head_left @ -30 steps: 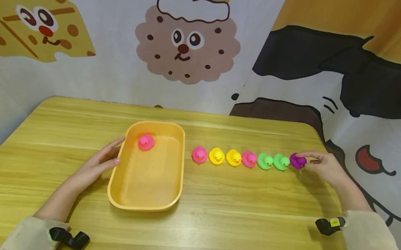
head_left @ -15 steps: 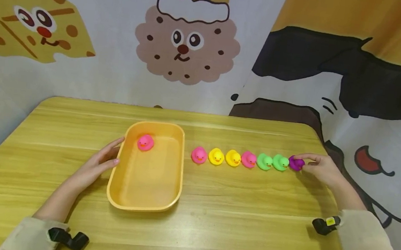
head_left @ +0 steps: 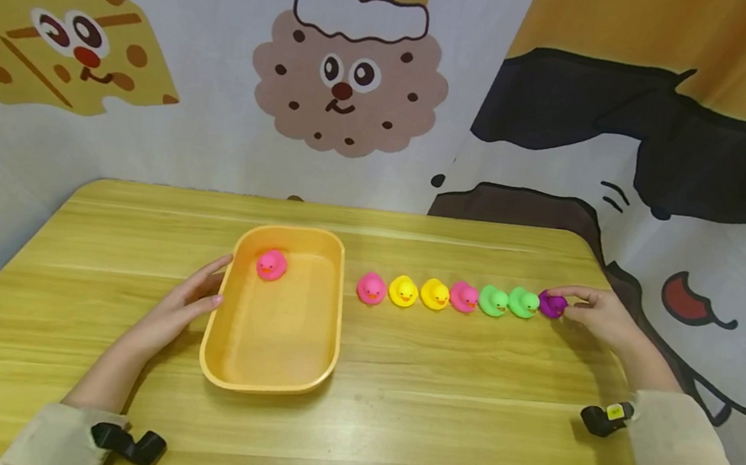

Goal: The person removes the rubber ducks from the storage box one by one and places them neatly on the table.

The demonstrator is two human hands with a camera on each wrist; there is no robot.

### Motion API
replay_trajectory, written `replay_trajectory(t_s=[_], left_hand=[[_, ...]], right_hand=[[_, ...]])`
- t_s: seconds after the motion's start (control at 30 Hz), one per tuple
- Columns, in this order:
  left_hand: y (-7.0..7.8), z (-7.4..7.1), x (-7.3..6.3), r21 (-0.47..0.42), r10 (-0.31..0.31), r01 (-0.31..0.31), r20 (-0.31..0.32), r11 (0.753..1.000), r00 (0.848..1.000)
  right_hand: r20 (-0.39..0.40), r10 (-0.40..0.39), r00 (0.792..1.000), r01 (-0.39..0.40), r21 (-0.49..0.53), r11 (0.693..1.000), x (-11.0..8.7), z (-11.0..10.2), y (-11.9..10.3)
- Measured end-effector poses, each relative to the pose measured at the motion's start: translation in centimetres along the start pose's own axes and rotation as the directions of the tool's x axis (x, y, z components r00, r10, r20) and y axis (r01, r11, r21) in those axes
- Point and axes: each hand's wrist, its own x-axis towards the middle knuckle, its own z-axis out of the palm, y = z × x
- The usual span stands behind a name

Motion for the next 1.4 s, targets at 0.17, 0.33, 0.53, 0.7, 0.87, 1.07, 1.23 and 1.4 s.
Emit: replay_trajectory(t_s=[0.17, 0.33, 0.53, 0.7, 0.87, 1.07, 1.23, 1.4], left_hand=[[0.0, 0.0, 0.0, 0.008, 0.000, 0.000, -0.002, 1.000, 1.000], [-0.2, 0.1, -0.1, 0.004, -0.005, 0.005, -0.007, 1.000, 1.000], [-0.3, 0.1, -0.1, 0.004, 0.002, -0.002, -0.008, 1.000, 1.000], [-0.2, 0.1, 0.0, 0.008, 0.000, 0.000, -0.004, 1.000, 1.000], [-0.2, 0.0, 0.0, 0.010, -0.007, 0.007, -0.003, 1.000, 1.000], [-0.2, 0.0, 0.0, 0.009, -0.003, 0.003, -0.003, 1.000, 1.000], [-0.3, -0.1, 0.1, 0.002, 0.003, -0.003, -0.004, 1.000, 1.000], [-0.3, -0.1, 0.1, 0.001, 0.003, -0.003, -0.003, 1.000, 1.000]], right_hand=[[-0.003, -0.008, 1.000, 0.008, 0.016, 1.000, -0.2, -0.1, -0.1], [-0.047, 0.027, 0.999, -0.028, -0.032, 0.999, -0.4, -0.3, -0.7], [-0.114, -0.040, 0.993, 0.032, -0.067, 0.997, -0.6, -0.5, -2.2], [-0.150, -0.122, 0.981, 0.110, -0.085, 0.990, -0.7, -0.1, -4.1], [-0.189, -0.178, 0.966, 0.168, -0.066, 0.984, -0.9, 0.9, -6.3], [-0.238, -0.216, 0.947, 0.220, -0.010, 0.975, -1.2, 2.4, -9.2], [-0.238, -0.303, 0.923, 0.320, 0.032, 0.947, -1.2, 3.6, -11.2], [-0.245, -0.309, 0.919, 0.325, 0.024, 0.946, -1.6, 5.1, -13.4]])
